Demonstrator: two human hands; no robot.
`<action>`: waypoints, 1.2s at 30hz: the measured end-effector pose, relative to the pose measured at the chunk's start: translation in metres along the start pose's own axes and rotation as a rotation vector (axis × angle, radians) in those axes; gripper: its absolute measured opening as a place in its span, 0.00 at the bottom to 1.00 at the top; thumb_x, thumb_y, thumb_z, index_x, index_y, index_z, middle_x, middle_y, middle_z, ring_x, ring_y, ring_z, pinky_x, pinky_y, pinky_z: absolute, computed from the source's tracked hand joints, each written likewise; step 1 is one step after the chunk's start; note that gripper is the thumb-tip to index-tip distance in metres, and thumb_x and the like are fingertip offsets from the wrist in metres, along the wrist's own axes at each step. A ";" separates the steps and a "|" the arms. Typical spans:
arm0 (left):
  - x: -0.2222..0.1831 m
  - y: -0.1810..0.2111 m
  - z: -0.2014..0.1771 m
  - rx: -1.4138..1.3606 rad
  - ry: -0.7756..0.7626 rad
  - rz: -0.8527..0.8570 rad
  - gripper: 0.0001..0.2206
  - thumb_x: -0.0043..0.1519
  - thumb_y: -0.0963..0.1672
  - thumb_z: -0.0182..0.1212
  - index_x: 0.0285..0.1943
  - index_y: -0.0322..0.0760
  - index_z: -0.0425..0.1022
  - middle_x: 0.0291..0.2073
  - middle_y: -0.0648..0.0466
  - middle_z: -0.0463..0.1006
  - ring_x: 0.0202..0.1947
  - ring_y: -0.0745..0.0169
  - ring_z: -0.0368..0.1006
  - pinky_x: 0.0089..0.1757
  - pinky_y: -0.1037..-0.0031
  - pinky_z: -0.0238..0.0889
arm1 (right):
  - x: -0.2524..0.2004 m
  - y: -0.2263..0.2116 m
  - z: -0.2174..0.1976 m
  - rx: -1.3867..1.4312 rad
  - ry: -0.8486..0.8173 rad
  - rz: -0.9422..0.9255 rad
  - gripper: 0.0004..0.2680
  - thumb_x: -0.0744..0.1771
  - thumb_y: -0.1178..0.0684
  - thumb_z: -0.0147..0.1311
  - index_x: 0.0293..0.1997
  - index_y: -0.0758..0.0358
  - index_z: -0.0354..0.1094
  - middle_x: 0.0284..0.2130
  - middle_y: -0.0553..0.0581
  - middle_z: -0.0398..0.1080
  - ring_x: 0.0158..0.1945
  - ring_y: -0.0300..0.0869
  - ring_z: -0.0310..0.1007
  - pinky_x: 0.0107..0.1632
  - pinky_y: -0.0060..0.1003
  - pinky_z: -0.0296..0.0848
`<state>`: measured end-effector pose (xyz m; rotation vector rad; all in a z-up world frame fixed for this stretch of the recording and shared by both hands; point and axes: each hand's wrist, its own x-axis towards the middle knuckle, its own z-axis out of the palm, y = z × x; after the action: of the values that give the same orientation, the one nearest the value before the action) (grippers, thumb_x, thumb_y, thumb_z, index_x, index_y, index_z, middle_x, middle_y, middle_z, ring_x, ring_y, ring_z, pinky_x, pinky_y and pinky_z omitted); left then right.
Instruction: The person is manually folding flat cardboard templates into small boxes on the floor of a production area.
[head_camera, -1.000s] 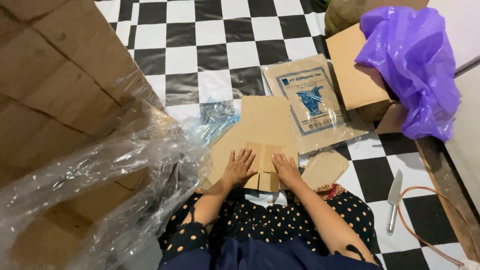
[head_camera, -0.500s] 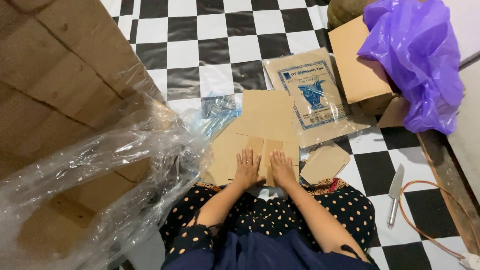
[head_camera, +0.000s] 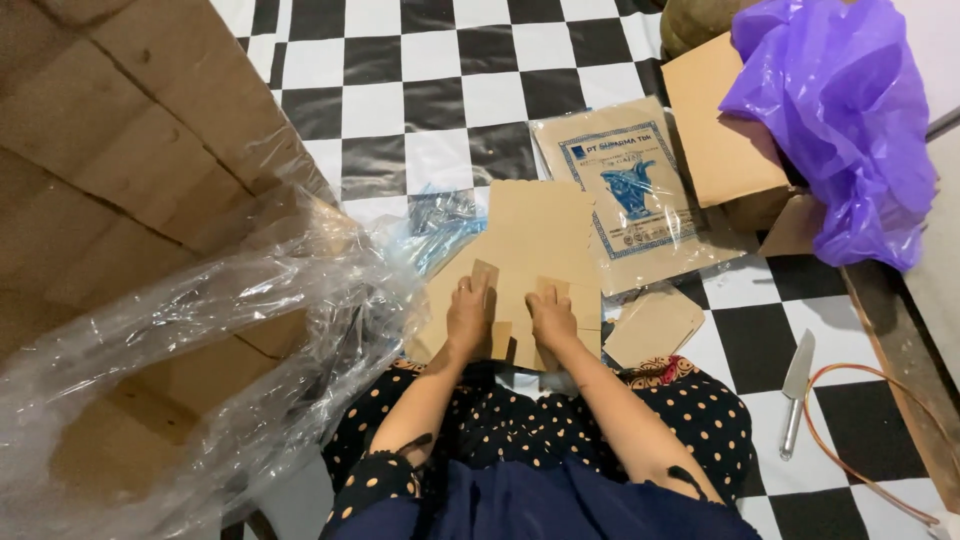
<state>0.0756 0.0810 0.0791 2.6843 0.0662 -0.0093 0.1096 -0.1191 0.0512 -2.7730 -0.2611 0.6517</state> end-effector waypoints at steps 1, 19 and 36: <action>-0.008 0.000 -0.008 0.002 0.000 0.002 0.30 0.62 0.37 0.57 0.76 0.46 0.58 0.58 0.40 0.63 0.52 0.33 0.73 0.44 0.53 0.78 | -0.009 -0.007 -0.015 0.002 0.002 0.001 0.24 0.63 0.57 0.59 0.67 0.45 0.59 0.69 0.69 0.48 0.64 0.68 0.58 0.54 0.61 0.73; -0.032 -0.010 -0.010 0.502 -0.602 0.391 0.48 0.52 0.60 0.67 0.81 0.58 0.43 0.79 0.41 0.37 0.75 0.21 0.35 0.68 0.40 0.36 | -0.094 0.054 -0.063 -0.504 0.586 -0.342 0.06 0.66 0.56 0.52 0.41 0.61 0.76 0.66 0.66 0.64 0.72 0.59 0.57 0.66 0.66 0.51; -0.026 -0.030 0.030 0.295 -0.174 0.601 0.10 0.61 0.52 0.59 0.50 0.61 0.76 0.54 0.66 0.68 0.58 0.57 0.64 0.52 0.63 0.63 | -0.069 0.102 0.032 0.095 0.220 -0.360 0.20 0.64 0.56 0.50 0.62 0.36 0.69 0.59 0.39 0.71 0.67 0.42 0.63 0.63 0.45 0.64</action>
<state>0.0479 0.0938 0.0390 2.8667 -0.8522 -0.0688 0.0455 -0.2241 0.0201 -2.5815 -0.6425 0.2601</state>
